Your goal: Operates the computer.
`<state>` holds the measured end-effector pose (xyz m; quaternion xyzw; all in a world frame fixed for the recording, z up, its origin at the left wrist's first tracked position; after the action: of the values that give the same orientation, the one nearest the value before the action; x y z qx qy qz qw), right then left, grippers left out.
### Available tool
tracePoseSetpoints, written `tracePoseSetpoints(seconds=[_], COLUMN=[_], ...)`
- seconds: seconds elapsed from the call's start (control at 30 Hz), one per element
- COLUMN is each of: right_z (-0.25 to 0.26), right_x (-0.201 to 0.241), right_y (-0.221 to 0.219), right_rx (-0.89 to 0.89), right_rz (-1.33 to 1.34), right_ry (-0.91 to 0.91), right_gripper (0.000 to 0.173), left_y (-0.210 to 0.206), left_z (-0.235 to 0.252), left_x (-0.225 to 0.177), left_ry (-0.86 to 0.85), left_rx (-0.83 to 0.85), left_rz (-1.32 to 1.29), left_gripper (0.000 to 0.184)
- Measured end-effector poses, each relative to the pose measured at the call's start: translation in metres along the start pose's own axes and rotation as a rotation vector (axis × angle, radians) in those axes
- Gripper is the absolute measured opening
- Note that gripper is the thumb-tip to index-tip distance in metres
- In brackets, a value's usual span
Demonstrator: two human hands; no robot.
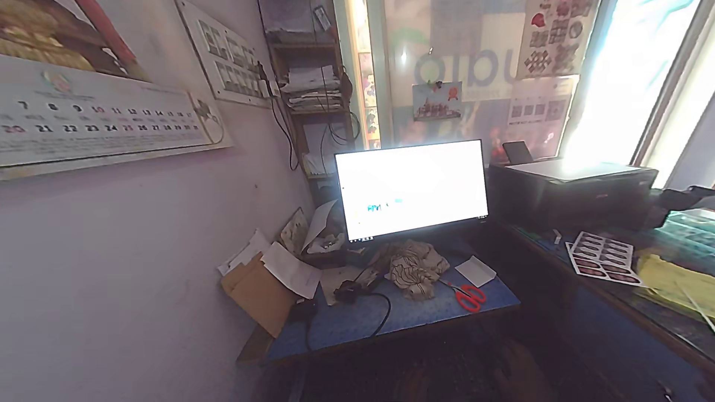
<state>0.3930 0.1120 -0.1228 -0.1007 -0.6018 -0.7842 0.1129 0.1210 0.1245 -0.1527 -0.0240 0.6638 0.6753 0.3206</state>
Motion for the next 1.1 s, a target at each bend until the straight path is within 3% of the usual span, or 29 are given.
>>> tracePoseSetpoints(seconds=[0.37, 0.53, 1.1], right_z=[0.001, 0.001, 0.008], right_x=[0.001, 0.003, -0.003], right_y=[0.002, 0.005, -0.005], right_rx=[-0.025, -0.04, 0.019], right_rz=[0.019, 0.022, 0.019], right_ry=[0.01, 0.014, 0.015], right_gripper=[0.052, 0.051, 0.056], left_y=[0.008, 0.001, 0.001], left_z=[-0.002, 0.0, 0.0], left_x=[-0.004, -0.005, -0.005], left_ry=[-0.04, -0.033, -0.047], left_rx=[-0.073, 0.035, -0.031], left_rz=[-0.092, 0.057, 0.095], left_gripper=[0.053, 0.059, 0.06])
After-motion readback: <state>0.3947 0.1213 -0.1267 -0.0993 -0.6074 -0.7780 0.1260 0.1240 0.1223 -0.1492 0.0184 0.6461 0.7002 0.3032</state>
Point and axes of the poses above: each hand's wrist, its own z-axis towards the middle knuckle, its own y-axis out of the back of the hand, x = y × z, the point moved 6 cm from there along z, towards the middle knuckle, and after that the axes turned 11 degrees about y, right-handed, at the moved point
